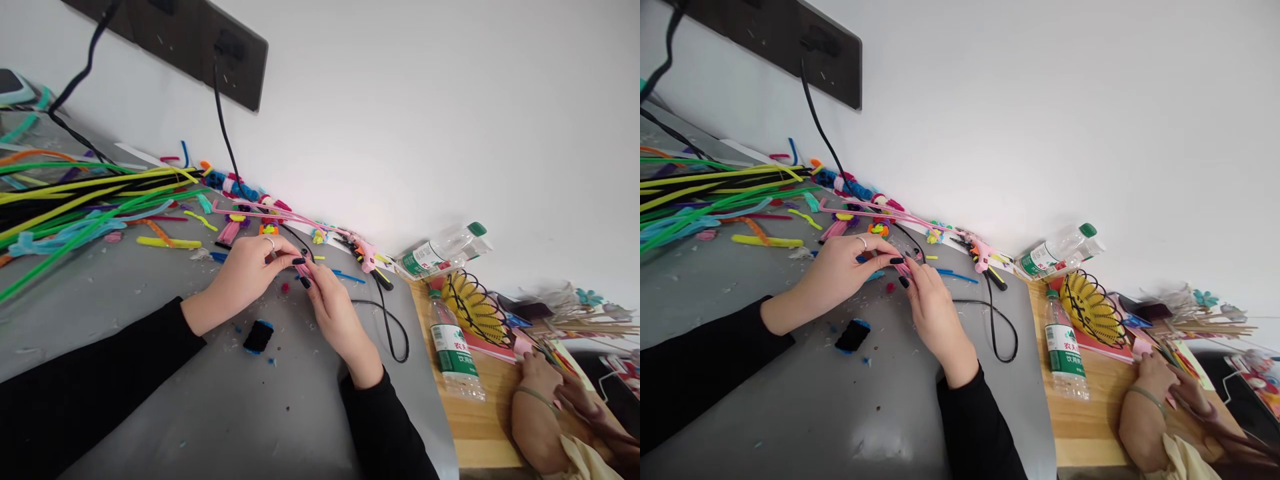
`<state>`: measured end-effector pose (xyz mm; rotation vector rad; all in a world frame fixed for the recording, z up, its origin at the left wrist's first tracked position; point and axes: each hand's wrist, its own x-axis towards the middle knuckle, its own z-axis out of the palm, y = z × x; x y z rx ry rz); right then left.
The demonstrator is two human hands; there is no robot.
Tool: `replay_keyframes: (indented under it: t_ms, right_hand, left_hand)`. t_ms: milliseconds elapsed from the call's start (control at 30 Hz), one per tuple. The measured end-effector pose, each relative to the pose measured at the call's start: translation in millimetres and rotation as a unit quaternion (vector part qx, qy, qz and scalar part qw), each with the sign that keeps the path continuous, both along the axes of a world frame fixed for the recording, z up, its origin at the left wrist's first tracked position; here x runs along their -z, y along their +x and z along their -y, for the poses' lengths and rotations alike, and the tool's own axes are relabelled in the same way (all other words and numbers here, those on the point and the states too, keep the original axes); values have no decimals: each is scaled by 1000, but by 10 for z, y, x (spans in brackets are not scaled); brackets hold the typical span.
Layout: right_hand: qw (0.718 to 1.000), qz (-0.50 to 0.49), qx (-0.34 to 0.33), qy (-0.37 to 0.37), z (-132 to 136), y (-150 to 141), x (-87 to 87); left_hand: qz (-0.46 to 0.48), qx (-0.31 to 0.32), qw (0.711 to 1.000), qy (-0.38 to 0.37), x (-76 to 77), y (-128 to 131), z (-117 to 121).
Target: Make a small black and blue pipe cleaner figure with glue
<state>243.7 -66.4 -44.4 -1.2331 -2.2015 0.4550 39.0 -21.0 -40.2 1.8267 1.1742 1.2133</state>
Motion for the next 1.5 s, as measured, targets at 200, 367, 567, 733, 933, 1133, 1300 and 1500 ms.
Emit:
replay_keyframes:
  t_ms: [200, 367, 567, 733, 933, 1133, 1300, 1500]
  right_hand:
    - [998, 61, -2, 29, -25, 23, 44]
    - [995, 83, -5, 61, -35, 54, 75]
    - [994, 83, 6, 71, -23, 55, 53]
    - [993, 87, 3, 84, -25, 49, 38]
    - [994, 78, 5, 79, -20, 44, 32]
    - [996, 54, 15, 76, -14, 47, 23]
    - [997, 24, 7, 74, -21, 46, 25]
    - [997, 20, 2, 69, -29, 58, 33]
  left_hand:
    - [-5, -2, 1000, -6, 31, 3, -2]
    - [22, 20, 999, -35, 50, 10, -17]
    - [56, 48, 995, -64, 60, 10, -37]
    - [61, 47, 995, -65, 43, 19, -24]
    - [60, 39, 996, -54, 28, 22, 4]
    - [-19, 53, 998, 4, 33, 4, -24]
    - [-96, 64, 992, 45, 64, -7, -35]
    - [-140, 82, 984, 78, 90, -27, -33]
